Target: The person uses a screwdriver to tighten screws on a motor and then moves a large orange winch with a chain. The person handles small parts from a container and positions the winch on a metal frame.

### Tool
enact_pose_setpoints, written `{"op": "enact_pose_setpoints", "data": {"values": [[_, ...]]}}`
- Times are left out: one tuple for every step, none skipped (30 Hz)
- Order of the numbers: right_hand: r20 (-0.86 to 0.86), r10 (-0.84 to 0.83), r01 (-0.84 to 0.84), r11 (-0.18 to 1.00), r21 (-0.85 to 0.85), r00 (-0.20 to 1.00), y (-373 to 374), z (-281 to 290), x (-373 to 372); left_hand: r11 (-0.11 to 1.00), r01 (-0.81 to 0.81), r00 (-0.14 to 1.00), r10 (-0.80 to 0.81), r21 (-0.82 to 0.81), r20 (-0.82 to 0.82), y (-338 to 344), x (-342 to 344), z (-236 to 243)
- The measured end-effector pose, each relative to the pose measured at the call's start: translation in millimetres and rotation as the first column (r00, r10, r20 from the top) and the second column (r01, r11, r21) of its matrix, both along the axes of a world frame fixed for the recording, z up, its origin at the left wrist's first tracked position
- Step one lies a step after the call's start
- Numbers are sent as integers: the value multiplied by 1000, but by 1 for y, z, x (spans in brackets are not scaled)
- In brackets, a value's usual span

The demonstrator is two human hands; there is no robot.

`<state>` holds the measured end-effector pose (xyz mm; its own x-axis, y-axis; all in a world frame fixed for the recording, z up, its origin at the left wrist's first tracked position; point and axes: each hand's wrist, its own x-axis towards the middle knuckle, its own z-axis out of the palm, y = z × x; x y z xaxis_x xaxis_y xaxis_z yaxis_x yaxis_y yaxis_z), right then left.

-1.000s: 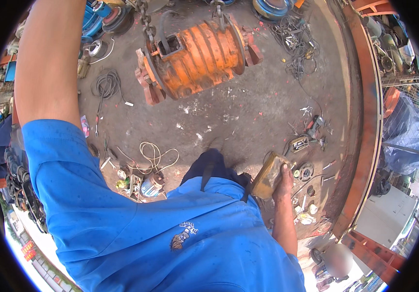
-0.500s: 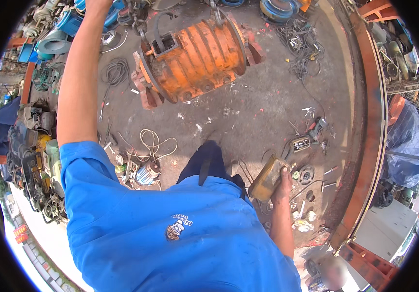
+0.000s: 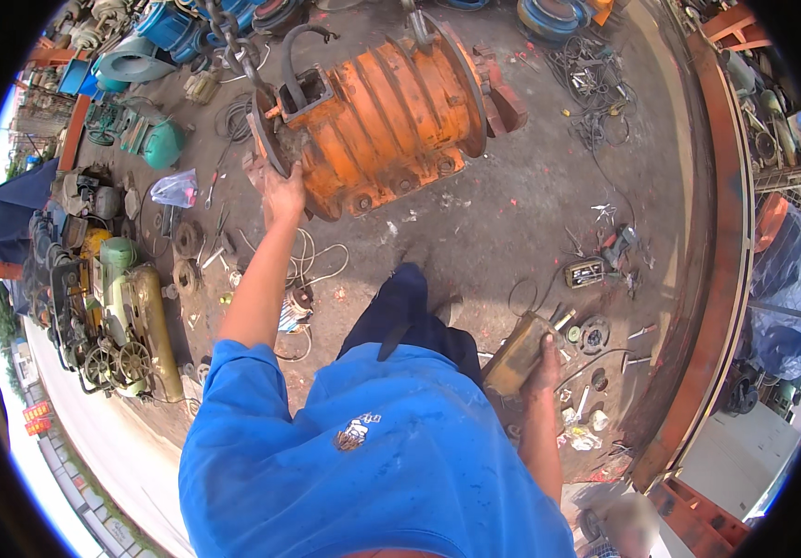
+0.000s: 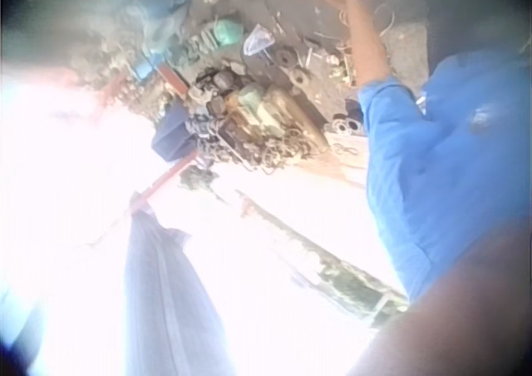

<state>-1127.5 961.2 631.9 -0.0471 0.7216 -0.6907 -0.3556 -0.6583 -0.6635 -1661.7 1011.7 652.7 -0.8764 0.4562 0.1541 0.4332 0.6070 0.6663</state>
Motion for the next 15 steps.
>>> {"op": "enact_pose_setpoints", "data": {"values": [[7,1,-1,1000,3,1000,1,7,-11,998,39,999,-41,59,27,-7,1,1],[8,7,-7,1000,-3,1000,3,7,-17,990,76,995,-82,118,51,-14,1,2],[7,14,-14,1000,-7,1000,7,7,-24,988,87,996,-89,126,12,-21,0,1],[6,23,-23,1000,-14,1000,10,7,-30,987,96,995,-93,130,-26,-29,-2,-2],[-7,38,-38,999,-12,999,15,7,-40,988,96,995,-90,123,-50,-35,-2,-2],[-20,49,-49,999,-21,999,19,6,-49,989,95,993,-87,115,-74,-41,-3,-2],[-32,57,-58,998,-30,998,24,5,-59,992,85,994,-77,98,-82,-44,-2,0],[-41,63,-64,997,-48,997,29,3,-67,994,72,994,-65,83,-87,-49,-2,1],[-49,70,-73,996,-57,996,34,2,-76,995,90,985,-84,31,-152,-55,-5,-3],[-55,78,-81,994,-67,995,40,2,-84,995,101,971,-103,-20,-216,-61,-7,-7],[-59,86,-90,994,-66,995,46,2,-92,991,129,954,-134,-37,-269,-64,-9,-4],[-48,97,-100,993,-66,994,51,1,-99,990,143,958,-143,-18,-250,-65,-8,2],[-39,112,-114,991,-67,993,57,1,-106,988,153,961,-149,-1,-232,-66,-6,15],[-30,124,-126,990,-68,992,62,0,-114,986,165,964,-158,16,-214,-67,-4,27],[-6,135,-135,988,-68,991,68,1,-120,985,155,985,-148,78,-91,-59,1,52]]}}
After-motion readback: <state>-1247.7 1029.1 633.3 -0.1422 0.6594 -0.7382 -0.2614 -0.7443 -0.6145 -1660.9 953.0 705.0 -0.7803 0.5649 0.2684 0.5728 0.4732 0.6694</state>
